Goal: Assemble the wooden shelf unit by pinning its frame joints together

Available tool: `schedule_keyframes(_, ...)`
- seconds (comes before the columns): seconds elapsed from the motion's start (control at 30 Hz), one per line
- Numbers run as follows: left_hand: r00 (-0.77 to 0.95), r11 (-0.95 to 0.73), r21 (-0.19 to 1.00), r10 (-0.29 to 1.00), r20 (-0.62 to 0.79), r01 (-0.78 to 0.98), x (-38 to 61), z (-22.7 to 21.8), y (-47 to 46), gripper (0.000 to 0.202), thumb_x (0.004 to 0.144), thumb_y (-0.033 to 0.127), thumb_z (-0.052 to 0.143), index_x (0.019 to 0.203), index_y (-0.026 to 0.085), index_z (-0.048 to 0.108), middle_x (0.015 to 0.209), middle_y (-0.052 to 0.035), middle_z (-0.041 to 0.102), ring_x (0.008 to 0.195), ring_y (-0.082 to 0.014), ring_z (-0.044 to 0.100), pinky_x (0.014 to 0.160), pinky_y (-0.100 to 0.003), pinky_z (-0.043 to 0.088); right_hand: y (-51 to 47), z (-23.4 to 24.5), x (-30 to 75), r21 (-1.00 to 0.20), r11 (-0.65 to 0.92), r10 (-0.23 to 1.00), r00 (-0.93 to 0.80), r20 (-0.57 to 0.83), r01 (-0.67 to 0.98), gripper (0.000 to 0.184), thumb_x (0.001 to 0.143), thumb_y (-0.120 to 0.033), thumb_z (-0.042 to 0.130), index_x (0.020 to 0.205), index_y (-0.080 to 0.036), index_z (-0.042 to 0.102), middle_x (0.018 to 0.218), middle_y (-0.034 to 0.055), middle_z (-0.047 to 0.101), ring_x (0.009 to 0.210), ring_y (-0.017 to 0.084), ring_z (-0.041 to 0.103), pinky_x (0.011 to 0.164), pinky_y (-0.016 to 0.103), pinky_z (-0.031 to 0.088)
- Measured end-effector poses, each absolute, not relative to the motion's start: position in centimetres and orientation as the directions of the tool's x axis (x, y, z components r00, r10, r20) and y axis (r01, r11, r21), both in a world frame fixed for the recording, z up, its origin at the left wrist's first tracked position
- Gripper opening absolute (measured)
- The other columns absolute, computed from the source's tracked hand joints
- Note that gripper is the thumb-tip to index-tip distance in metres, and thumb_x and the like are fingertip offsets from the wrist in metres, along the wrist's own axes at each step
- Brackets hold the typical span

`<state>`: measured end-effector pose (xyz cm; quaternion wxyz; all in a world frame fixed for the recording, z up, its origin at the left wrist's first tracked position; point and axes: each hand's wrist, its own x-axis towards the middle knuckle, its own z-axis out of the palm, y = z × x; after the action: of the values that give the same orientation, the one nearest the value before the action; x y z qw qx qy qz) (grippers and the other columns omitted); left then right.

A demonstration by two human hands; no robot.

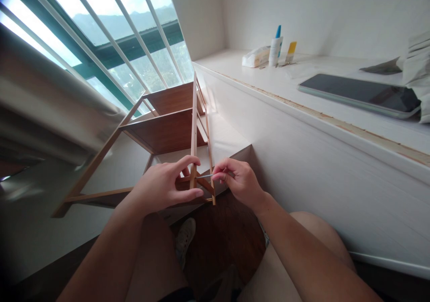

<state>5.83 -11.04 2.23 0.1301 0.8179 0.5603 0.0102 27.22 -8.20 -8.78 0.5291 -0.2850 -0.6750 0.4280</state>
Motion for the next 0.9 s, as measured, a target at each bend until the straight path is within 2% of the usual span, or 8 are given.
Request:
schedule_keyframes(0.33, 0.373, -0.342, 0.217, 0.919, -0.125, 0.914, 5.84, 2.22, -11.02, 0.061, 0.077, 0.083, 0.050, 0.120, 0.040, 0.048, 0.085, 0.0061, 0.067, 0.075, -0.0222, 0.064, 0.064, -0.030, 0.038, -8.61, -8.49, 26.97, -0.930, 0.347, 0.889, -0.276, 0.367, -0.120, 0.012, 0.087, -0.027, 0.072, 0.080, -0.020, 0.066, 0.062, -0.0049, 0.064, 0.054, 0.009, 0.057, 0.054, 0.021, 0.045)
schedule_keyframes(0.73, 0.375, -0.342, 0.226, 0.918, -0.126, 0.912, 5.78, 2.27, -10.96, 0.060, 0.077, 0.080, 0.053, 0.121, 0.040, 0.049, 0.087, 0.0060, 0.068, 0.076, -0.0217, 0.064, 0.065, -0.030, 0.039, -8.16, -8.74, 27.30, -0.937, 0.281, 0.880, -0.334, 0.338, -0.208, 0.010, 0.087, -0.026, 0.072, 0.082, -0.019, 0.066, 0.068, -0.0022, 0.063, 0.060, 0.012, 0.058, 0.058, 0.025, 0.048)
schedule_keyframes(0.9, 0.379, -0.345, 0.232, 0.917, -0.122, 0.910, 5.75, 2.40, -10.97, 0.061, 0.077, 0.080, 0.053, 0.121, 0.038, 0.050, 0.084, 0.0048, 0.067, 0.074, -0.0213, 0.063, 0.064, -0.029, 0.039, -7.84, -8.93, 27.71, -0.929, 0.272, 0.906, -0.259, 0.336, -0.251, 0.013, 0.087, -0.029, 0.072, 0.082, -0.019, 0.065, 0.068, -0.0011, 0.063, 0.058, 0.012, 0.059, 0.056, 0.026, 0.048)
